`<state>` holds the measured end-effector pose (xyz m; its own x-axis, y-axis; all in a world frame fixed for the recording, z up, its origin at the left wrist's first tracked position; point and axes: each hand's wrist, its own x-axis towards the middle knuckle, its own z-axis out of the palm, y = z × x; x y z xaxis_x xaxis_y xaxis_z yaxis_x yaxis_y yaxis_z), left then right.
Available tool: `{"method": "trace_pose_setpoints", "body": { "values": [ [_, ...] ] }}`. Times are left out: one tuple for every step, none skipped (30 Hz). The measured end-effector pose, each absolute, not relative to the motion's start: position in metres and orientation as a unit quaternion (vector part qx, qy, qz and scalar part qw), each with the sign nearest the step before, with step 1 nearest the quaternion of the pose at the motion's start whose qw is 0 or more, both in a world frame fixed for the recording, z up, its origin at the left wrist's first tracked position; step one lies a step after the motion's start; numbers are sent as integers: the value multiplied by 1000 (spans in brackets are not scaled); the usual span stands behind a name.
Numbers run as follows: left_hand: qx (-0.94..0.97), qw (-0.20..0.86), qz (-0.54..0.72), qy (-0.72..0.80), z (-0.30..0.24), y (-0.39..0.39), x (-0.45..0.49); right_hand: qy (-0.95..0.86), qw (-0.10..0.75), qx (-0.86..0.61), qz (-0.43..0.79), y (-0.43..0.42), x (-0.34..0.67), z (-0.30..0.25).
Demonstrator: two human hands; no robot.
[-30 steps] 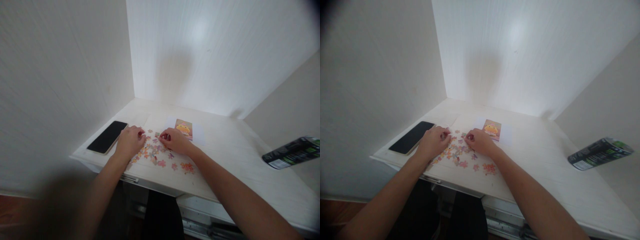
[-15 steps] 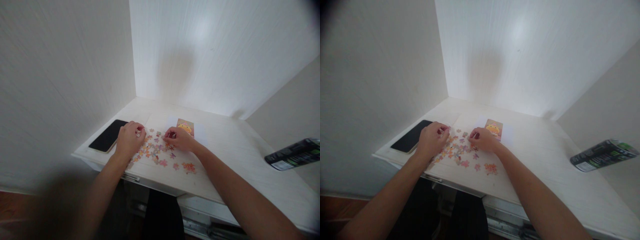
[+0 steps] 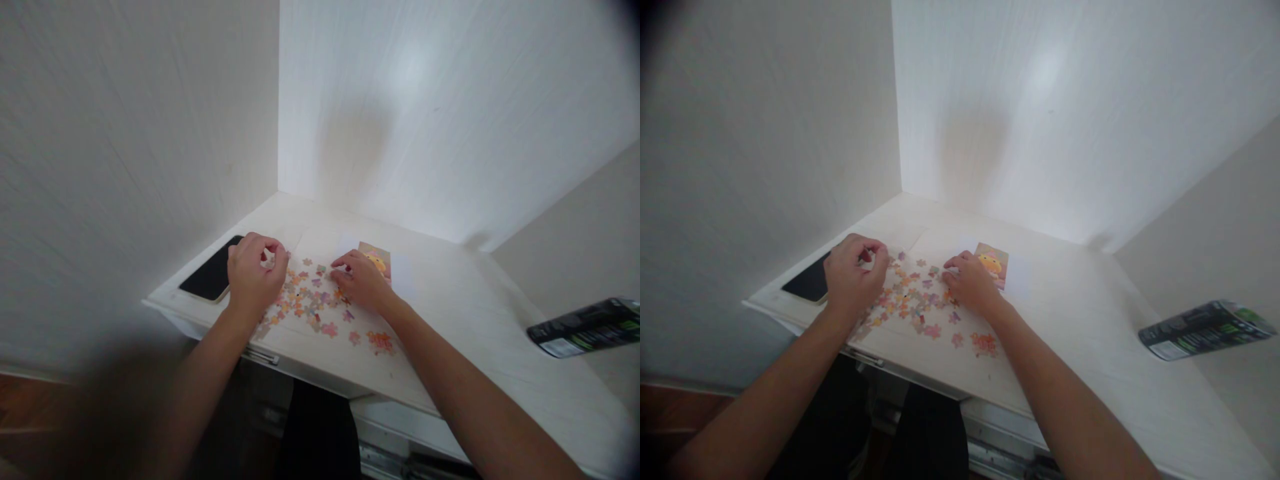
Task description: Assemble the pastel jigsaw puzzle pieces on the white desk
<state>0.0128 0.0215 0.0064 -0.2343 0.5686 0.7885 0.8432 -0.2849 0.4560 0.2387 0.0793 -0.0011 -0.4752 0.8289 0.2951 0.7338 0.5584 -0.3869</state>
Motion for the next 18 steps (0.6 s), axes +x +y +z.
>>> {"method": "trace_pose_setpoints", "body": {
  "values": [
    [-596, 131, -532, -587, 7, 21, 13, -863, 232, -438, 99, 78, 237, -1],
    [-588, 132, -538, -589, 7, 20, 12, -875, 231, -415, 97, 77, 236, -1],
    [-580, 132, -546, -590, 7, 20, 11, -886, 222, -394, 97, 76, 235, -1],
    [-574, 131, -554, -589, 6, 19, 11, -896, 210, -379, 98, 76, 234, -2],
    [-568, 128, -563, -587, 6, 19, 10, -903, 196, -369, 101, 75, 234, -2],
    [-561, 123, -573, -584, 5, 19, 9, -908, 183, -364, 102, 75, 234, -3],
    [-555, 119, -582, -583, 4, 19, 8, -911, 171, -361, 103, 75, 234, -4],
    [-548, 115, -590, -582, 4, 19, 7, -914, 162, -359, 102, 76, 234, -5],
    [-541, 112, -596, -582, 3, 20, 6, -916, 156, -357, 100, 76, 234, -6],
    [-535, 111, -601, -583, 3, 20, 5, -916, 153, -358, 97, 77, 234, -6],
    [-529, 111, -605, -584, 2, 20, 4, -916, 153, -359, 94, 77, 235, -6],
    [-525, 110, -608, -585, 2, 21, 4, -915, 154, -361, 91, 77, 235, -6],
    [-521, 109, -612, -585, 2, 21, 3, -914, 157, -363, 89, 77, 235, -6],
    [-516, 109, -616, -586, 2, 21, 2, -914, 160, -363, 88, 76, 234, -6],
    [-511, 108, -620, -586, 2, 21, 2, -913, 163, -363, 89, 76, 234, -5],
    [-505, 109, -624, -586, 2, 21, 2, -913, 165, -363, 89, 75, 234, -5],
    [-499, 110, -628, -587, 1, 20, 2, -913, 167, -362, 89, 74, 233, -4],
    [-493, 111, -631, -589, 1, 20, 1, -913, 169, -360, 88, 74, 233, -4]
  ]
}}
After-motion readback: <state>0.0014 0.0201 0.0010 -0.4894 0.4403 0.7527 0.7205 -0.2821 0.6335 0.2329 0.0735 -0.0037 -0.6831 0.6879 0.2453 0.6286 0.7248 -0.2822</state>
